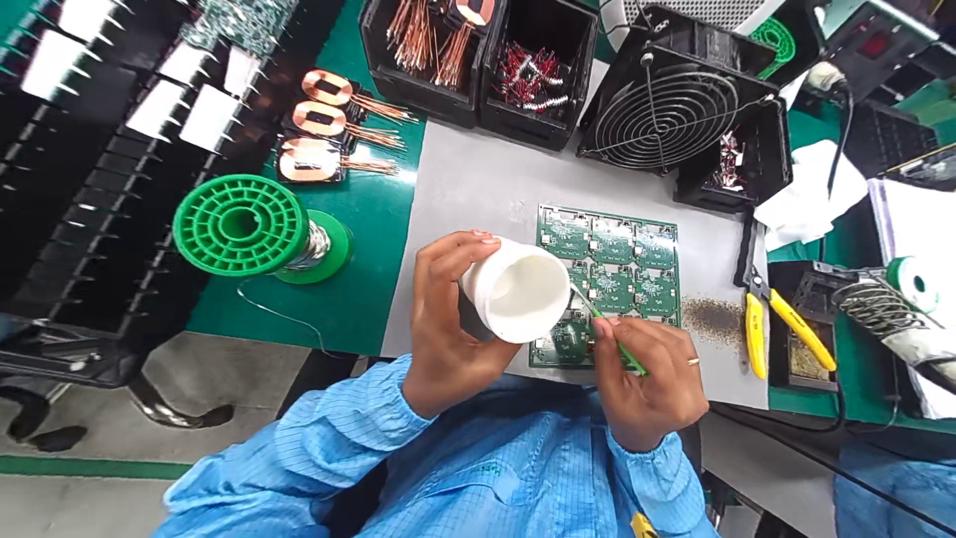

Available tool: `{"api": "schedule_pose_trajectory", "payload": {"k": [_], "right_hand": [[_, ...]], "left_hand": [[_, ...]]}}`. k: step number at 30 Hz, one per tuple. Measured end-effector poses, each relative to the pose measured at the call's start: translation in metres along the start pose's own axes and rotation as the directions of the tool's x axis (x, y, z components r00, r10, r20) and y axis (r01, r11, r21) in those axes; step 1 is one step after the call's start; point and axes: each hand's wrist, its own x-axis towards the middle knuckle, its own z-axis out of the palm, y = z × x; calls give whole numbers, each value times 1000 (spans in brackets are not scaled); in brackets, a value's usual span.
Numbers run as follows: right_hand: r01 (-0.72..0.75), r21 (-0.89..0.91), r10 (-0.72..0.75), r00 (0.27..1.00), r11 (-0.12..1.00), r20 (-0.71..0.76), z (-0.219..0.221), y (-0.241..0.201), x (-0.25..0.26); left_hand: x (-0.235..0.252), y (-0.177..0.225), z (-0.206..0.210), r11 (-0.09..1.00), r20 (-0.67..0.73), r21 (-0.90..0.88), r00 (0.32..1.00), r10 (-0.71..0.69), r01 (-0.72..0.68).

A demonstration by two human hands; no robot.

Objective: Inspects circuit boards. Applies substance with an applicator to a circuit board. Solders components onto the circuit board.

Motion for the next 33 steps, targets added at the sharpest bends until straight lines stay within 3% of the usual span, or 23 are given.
{"api": "schedule_pose_trajectory", "payload": {"k": [5, 11, 15, 20, 27, 33], "right_hand": [[14, 59, -16, 999, 998, 33, -4, -1, 1], [-14, 228, 1, 998, 974, 58, -41, 2, -12], [28, 191, -57, 987, 981, 150, -45, -4, -27], [71, 86, -80, 990, 994, 113, -38, -4, -30], [72, 101, -83, 990, 992, 111, -37, -1, -27], [59, 243, -75, 996, 968, 57, -53, -3, 6]], "left_hand": [[1, 1, -1, 1000, 13, 6, 1000, 11, -11], [2, 1, -2, 1000, 23, 4, 1000, 19, -20], [2, 1, -1, 1000, 34, -17, 999, 19, -18], [2, 0, -1, 1000, 33, -15, 999, 28, -27], [1, -1, 2, 999, 31, -28, 999, 24, -23], [-1, 0, 2, 999, 43, 4, 999, 33, -33]]}}
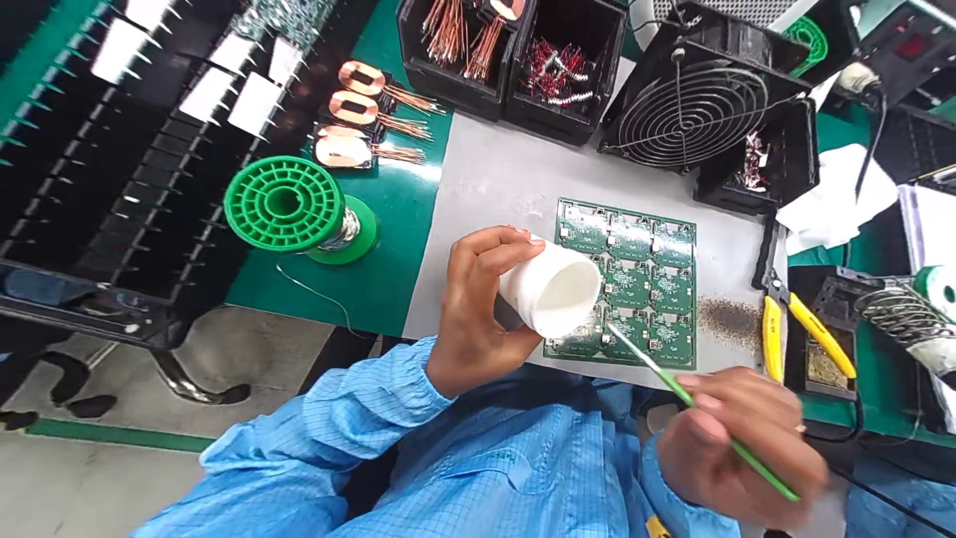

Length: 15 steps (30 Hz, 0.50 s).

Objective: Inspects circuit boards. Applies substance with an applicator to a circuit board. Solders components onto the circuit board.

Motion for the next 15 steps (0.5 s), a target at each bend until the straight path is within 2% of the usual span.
{"api": "schedule_pose_trajectory", "payload": {"k": [3, 9, 15], "right_hand": [[64, 21, -64, 998, 998, 27, 2, -8, 19], [138, -92, -131, 988, 986, 82, 38, -4, 22], [150, -129, -141, 987, 980, 73, 39, -3, 20]], "left_hand": [[0, 1, -1, 999, 16, 41, 1000, 13, -14], [-1, 2, -1, 997, 25, 80, 1000, -2, 0], [-1, 2, -1, 995, 28, 98, 1000, -1, -2]]}}
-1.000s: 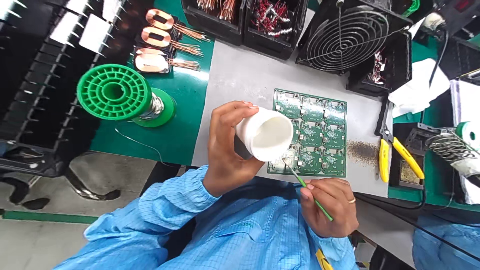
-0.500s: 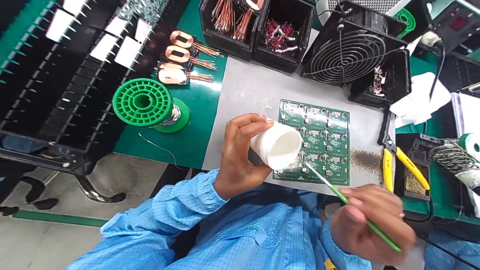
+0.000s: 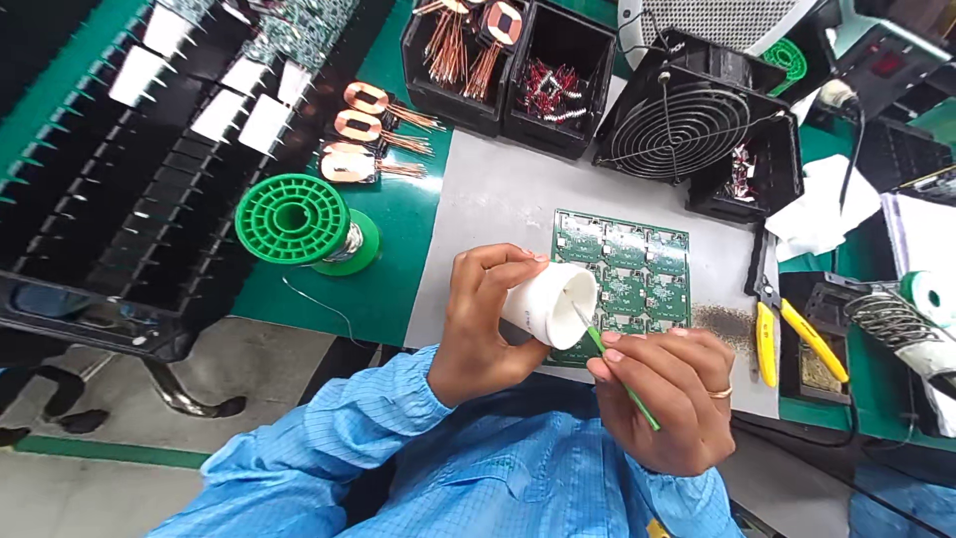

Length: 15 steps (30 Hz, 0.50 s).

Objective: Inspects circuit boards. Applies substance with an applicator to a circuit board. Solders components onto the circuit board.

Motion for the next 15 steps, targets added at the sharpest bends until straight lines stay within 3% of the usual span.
{"api": "schedule_pose_trajectory", "payload": {"k": [8, 12, 15], "right_hand": [[-23, 16, 23, 1000, 1000, -17, -5, -3, -2], [-44, 69, 44, 999, 997, -10, -29, -5, -7], [-94, -9, 91, 984, 996, -153, -44, 7, -20]], "left_hand": [[0, -1, 0, 1000, -3, -1, 1000, 15, -15], [0, -2, 0, 1000, -4, -21, 1000, -3, 2], [-1, -3, 0, 999, -12, -46, 1000, -17, 16]]}}
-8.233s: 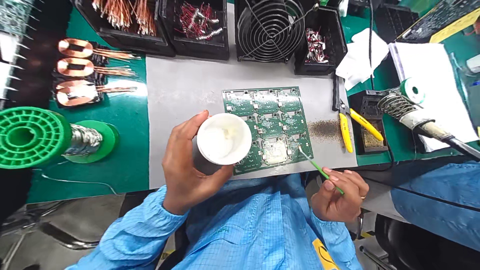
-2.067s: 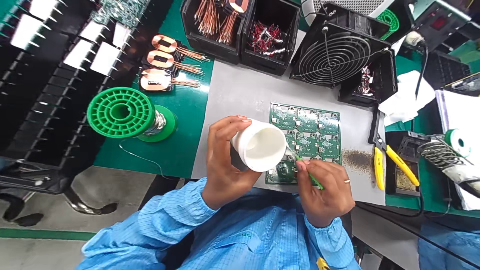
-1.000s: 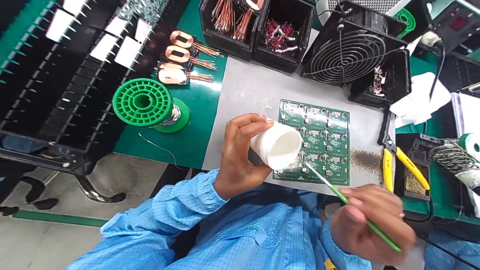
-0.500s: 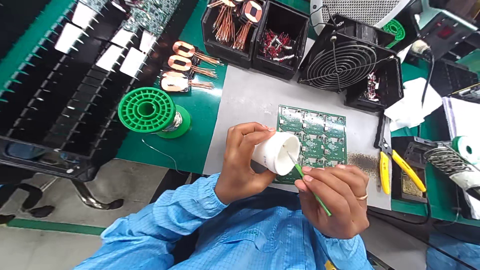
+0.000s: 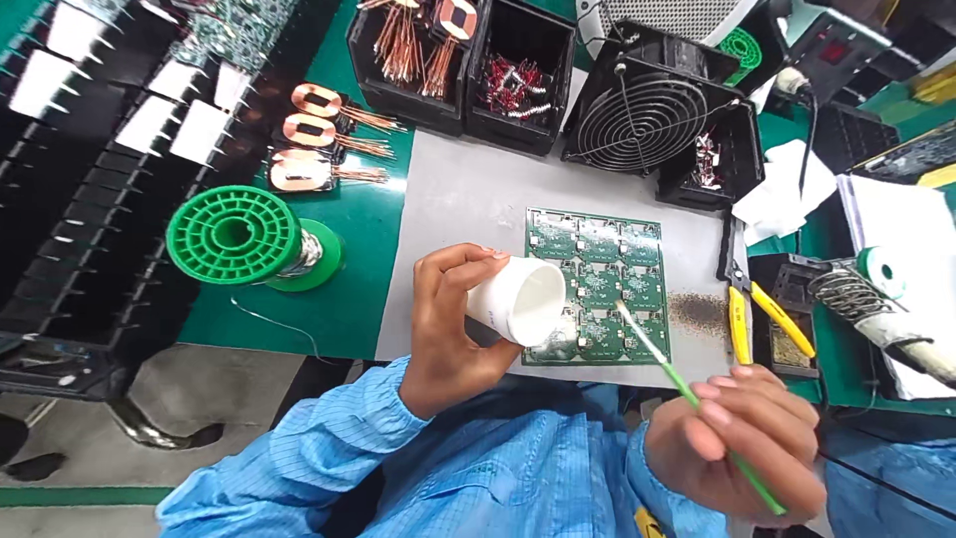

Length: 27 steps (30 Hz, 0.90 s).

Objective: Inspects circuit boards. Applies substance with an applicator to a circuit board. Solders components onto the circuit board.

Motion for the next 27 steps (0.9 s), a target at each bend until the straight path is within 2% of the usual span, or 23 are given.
{"api": "schedule_pose_trajectory", "payload": {"k": [2, 5, 15, 20, 24, 27], "right_hand": [[-66, -38, 63, 995, 997, -71, 1, 15, -13], [-139, -53, 134, 986, 989, -98, 14, 31, -32], [-136, -229, 114, 988, 964, -105, 29, 32, -34], [-135, -192, 126, 990, 972, -56, 31, 24, -31], [-139, -244, 119, 988, 960, -97, 32, 31, -28], [-152, -206, 144, 988, 967, -52, 32, 24, -28]], "left_hand": [[-1, -1, 0, 1000, -12, 10, 1000, -5, 5], [-1, -2, -1, 999, -17, 42, 1000, 6, -6], [-1, -3, -2, 999, -4, 39, 1000, 15, -15], [-2, -3, -2, 1000, -4, 29, 1000, 5, -5], [-2, -3, -1, 1000, -7, 27, 1000, -2, 2], [-2, -2, -1, 1000, -10, 24, 1000, -1, 1]]}}
